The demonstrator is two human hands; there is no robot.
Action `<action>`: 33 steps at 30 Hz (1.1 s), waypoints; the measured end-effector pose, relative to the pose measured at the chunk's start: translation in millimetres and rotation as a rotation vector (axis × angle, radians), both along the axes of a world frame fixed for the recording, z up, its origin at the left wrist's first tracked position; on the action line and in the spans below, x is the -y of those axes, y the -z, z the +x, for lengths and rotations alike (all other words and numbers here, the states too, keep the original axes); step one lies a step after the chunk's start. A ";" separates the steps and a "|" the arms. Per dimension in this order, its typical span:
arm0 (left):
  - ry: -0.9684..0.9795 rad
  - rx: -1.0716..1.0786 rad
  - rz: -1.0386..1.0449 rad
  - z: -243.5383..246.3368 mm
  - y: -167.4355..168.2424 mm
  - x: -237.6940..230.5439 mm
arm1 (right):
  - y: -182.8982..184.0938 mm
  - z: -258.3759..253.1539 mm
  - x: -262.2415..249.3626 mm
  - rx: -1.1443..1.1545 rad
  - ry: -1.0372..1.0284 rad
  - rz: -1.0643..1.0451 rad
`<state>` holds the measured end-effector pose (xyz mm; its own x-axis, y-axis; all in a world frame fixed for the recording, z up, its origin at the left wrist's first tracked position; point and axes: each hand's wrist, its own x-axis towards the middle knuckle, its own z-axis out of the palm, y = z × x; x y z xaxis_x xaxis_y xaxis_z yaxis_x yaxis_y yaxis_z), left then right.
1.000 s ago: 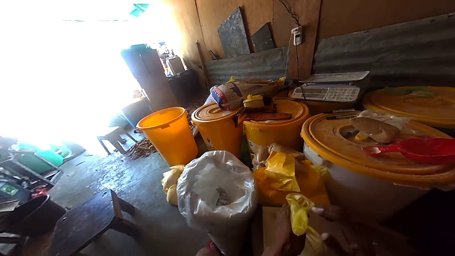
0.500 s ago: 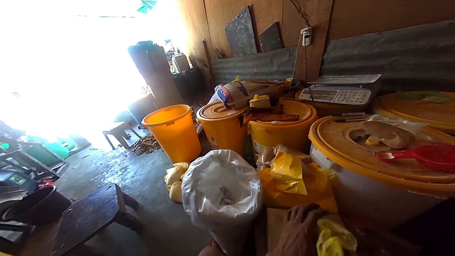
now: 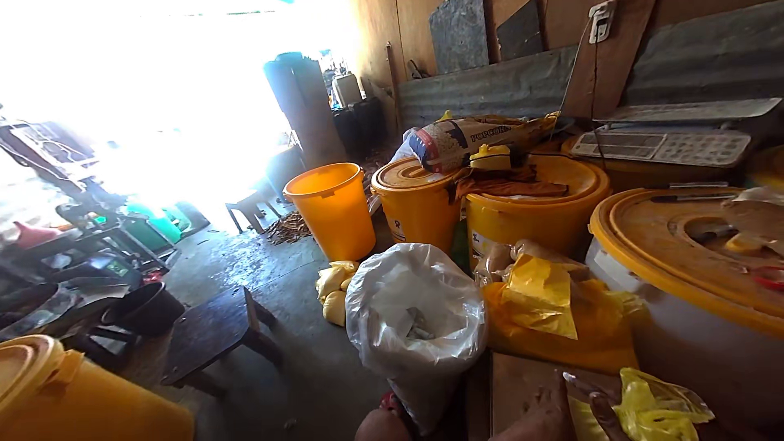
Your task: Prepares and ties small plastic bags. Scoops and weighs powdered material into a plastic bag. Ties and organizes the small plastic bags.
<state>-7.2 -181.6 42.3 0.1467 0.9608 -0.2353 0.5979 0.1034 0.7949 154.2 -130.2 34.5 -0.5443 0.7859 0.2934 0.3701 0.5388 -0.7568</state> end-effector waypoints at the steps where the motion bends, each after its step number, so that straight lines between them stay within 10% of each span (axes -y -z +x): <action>1: -0.006 -0.080 0.002 6.8 1.2 1.8 | -2.3 1.0 0.4 0.016 -0.007 -0.015; 12: -0.266 -0.145 0.337 33.9 -12.6 32.8 | -1.7 -5.3 22.1 0.266 0.010 0.054; 22: 0.069 -0.438 -0.156 38.0 -41.3 30.4 | 2.0 -4.9 21.5 0.407 0.109 -0.044; 26: 0.112 -0.489 0.118 31.7 -10.3 37.1 | -6.3 -5.7 34.3 0.356 0.084 0.001; 33: 0.084 -0.090 0.208 6.2 20.1 49.5 | -10.3 -17.3 45.0 0.504 0.061 0.065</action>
<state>-1.0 -231.1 22.2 0.2160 0.9751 -0.0497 0.6666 -0.1101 0.7372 136.9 -175.2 44.8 -0.5848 0.8093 0.0552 0.7125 0.5450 -0.4419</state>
